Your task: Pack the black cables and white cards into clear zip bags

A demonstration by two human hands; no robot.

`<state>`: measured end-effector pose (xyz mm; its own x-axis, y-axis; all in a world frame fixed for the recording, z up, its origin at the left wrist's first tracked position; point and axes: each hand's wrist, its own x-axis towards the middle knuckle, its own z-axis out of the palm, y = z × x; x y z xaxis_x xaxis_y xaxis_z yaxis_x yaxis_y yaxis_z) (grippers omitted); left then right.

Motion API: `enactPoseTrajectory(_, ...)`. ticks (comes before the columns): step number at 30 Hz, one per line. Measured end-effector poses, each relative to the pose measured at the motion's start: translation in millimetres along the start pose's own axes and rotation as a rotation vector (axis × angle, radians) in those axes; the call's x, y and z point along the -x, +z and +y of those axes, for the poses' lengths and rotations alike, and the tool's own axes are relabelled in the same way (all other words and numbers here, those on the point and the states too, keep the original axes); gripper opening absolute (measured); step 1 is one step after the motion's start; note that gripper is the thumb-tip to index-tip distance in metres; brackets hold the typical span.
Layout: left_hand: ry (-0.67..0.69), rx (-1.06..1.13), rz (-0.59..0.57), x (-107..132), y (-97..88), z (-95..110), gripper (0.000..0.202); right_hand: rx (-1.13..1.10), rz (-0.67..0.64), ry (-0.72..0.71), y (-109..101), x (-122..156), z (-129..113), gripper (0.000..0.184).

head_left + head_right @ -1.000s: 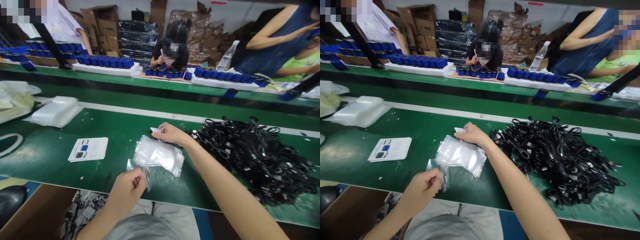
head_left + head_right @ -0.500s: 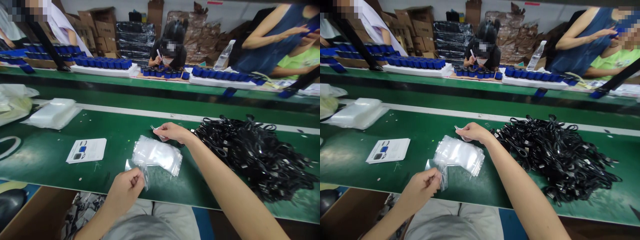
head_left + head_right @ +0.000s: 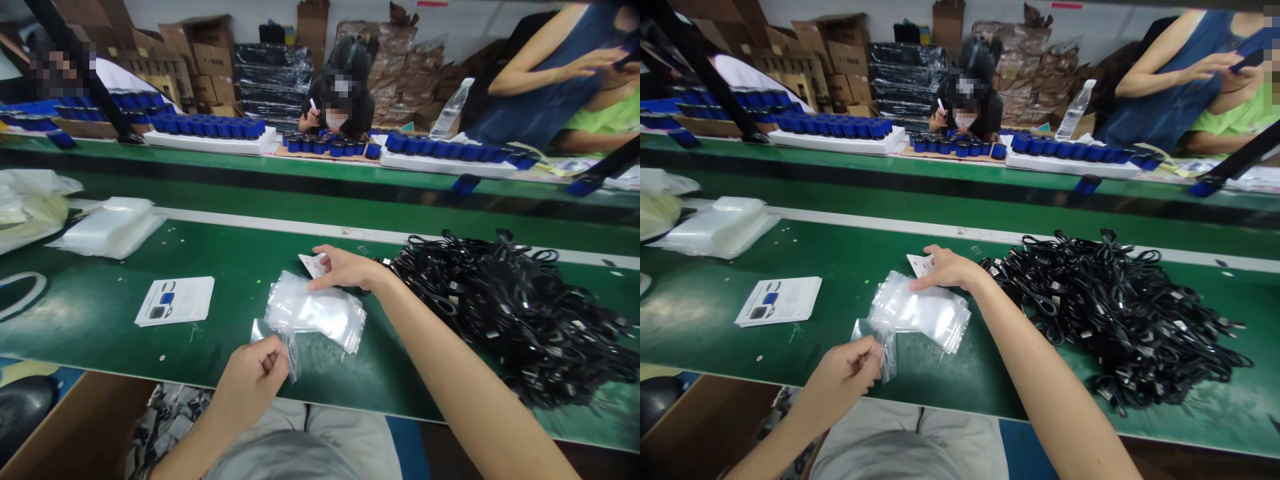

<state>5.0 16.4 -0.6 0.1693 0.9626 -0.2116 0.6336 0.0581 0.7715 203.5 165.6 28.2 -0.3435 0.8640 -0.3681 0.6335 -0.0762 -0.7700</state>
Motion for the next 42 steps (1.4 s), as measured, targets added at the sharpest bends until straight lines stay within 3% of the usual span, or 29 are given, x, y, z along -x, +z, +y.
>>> enactPoseTrajectory(3, -0.004, -0.002, 0.001, -0.3, -0.1, 1.6, 0.024, 0.043, 0.002, -0.018, 1.5, 1.4, 0.5, 0.101)
enactPoseTrajectory(9, -0.012, -0.011, -0.003, -0.7, -0.2, 2.8, 0.026, 0.035, -0.026, -0.103, -2.3, -1.8, 10.4, 0.077)
enactPoseTrajectory(21, -0.042, 0.021, -0.008, -3.0, 0.2, 1.7, 0.025, -0.087, -0.03, -0.173, -13.7, -1.4, 23.1, 0.055)
enactPoseTrajectory(23, -0.054, 0.044, -0.007, -3.1, 0.4, 2.1, 0.024, -0.099, -0.011, -0.178, -14.0, -2.8, 22.6, 0.043)
enactPoseTrajectory(26, -0.086, 0.099, 0.0, -2.1, 0.2, 1.8, 0.025, -0.092, 0.103, -0.179, -10.3, 2.0, 17.2, 0.009)
enactPoseTrajectory(29, -0.132, 0.198, 0.0, -1.6, -0.8, 0.4, 0.026, -0.081, 0.322, -0.194, 7.0, 28.1, 7.8, 0.019)
enactPoseTrajectory(31, -0.165, 0.282, 0.008, -2.1, -1.4, -0.1, 0.029, -0.095, 0.409, -0.244, 28.9, 58.2, 3.2, 0.016)
enactPoseTrajectory(34, -0.203, 0.424, 0.037, -3.0, -1.5, 0.7, 0.03, -0.158, 0.378, -0.405, 70.6, 106.2, 4.7, 0.014)
enactPoseTrajectory(36, -0.207, 0.53, 0.073, -2.9, -0.9, 2.4, 0.031, -0.21, 0.336, -0.332, 95.3, 127.8, 9.9, 0.012)
enactPoseTrajectory(39, -0.193, 0.589, 0.139, -1.2, -0.1, 5.7, 0.034, -0.318, 0.32, -0.246, 115.8, 137.2, 16.6, 0.011)
enactPoseTrajectory(42, -0.169, 0.519, 0.197, 1.1, -0.1, 8.7, 0.033, -0.322, 0.276, -0.247, 119.0, 130.3, 17.1, 0.011)
